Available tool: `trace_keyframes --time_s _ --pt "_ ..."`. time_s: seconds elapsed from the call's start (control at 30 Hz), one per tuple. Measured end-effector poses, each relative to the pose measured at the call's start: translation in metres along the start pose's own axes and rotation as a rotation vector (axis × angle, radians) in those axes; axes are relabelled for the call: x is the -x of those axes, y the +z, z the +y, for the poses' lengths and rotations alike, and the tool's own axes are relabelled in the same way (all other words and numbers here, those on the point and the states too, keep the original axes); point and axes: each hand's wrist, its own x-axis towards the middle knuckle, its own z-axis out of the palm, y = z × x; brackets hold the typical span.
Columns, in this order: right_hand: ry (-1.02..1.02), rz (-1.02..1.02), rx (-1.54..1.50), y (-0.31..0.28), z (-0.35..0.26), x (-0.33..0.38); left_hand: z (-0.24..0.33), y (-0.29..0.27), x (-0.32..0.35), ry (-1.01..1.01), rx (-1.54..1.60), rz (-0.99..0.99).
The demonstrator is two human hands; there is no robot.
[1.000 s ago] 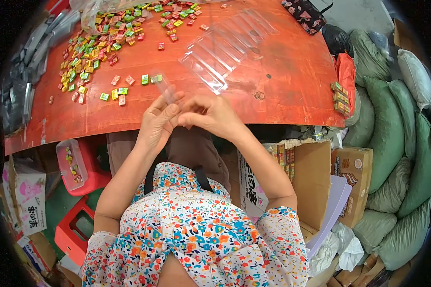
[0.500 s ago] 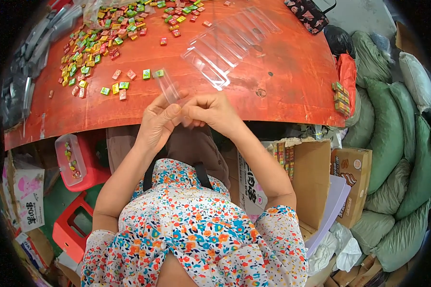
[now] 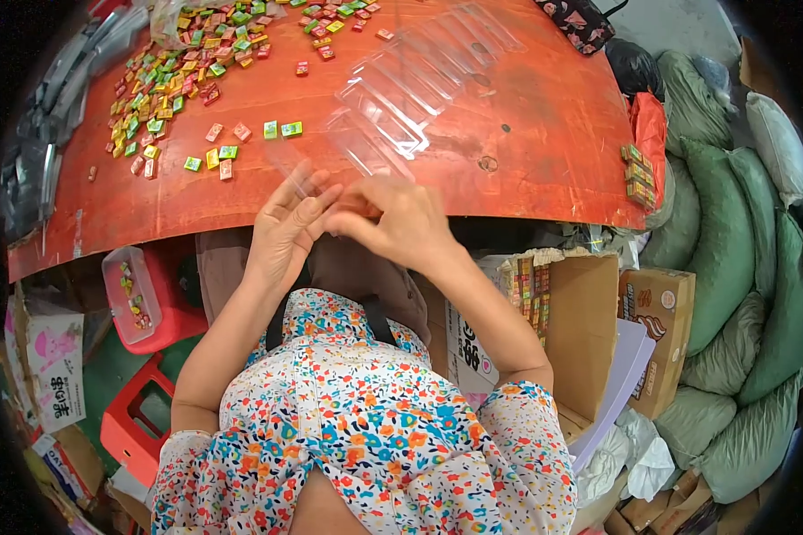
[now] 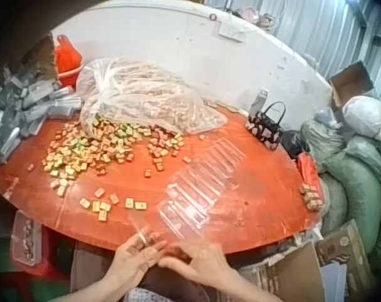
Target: Sorting small colorful plastic components and arranging them into clear plastic containers before packing them into a larger cardboard box.
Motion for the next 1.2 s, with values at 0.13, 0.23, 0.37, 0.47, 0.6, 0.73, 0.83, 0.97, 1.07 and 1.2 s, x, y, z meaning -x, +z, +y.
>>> trace_keyframes --time_s 0.13,0.23,0.37,0.47,0.6,0.73,0.83,0.97,1.07,1.2 --pt "0.247 -0.242 -0.656 0.007 0.004 0.01 -0.001 0.005 0.006 -0.018 0.027 -0.056" --pt "0.38 -0.219 -0.888 0.01 0.009 0.012 0.003 0.001 0.012 -0.04 -0.014 -0.024" --pt "-0.153 0.108 0.164 0.017 0.003 0.011 0.024 -0.02 0.023 -0.011 -0.444 0.138" --pt "-0.237 0.147 0.374 0.026 -0.002 0.013 0.032 -0.02 0.026 0.254 -0.81 0.165" --pt "-0.201 0.085 0.505 0.028 0.009 0.016 0.038 -0.013 0.008 0.739 -1.389 -0.042" --pt "-0.215 0.053 0.523 0.012 0.018 0.015 0.031 -0.004 -0.018 0.907 -1.803 -0.243" --pt "-0.225 0.023 0.529 0.001 0.026 0.016 0.019 0.006 -0.036 0.919 -1.973 -0.293" --pt "-0.213 0.002 0.437 -0.01 0.031 0.014 0.003 0.011 -0.054 0.901 -2.043 -0.309" --pt "-0.168 0.029 0.357 -0.013 0.029 0.008 0.001 0.007 -0.061 0.827 -2.082 -0.256" --pt "-0.02 0.109 0.103 -0.018 0.018 -0.008 -0.002 0.018 -0.068 0.781 -2.051 -0.287"
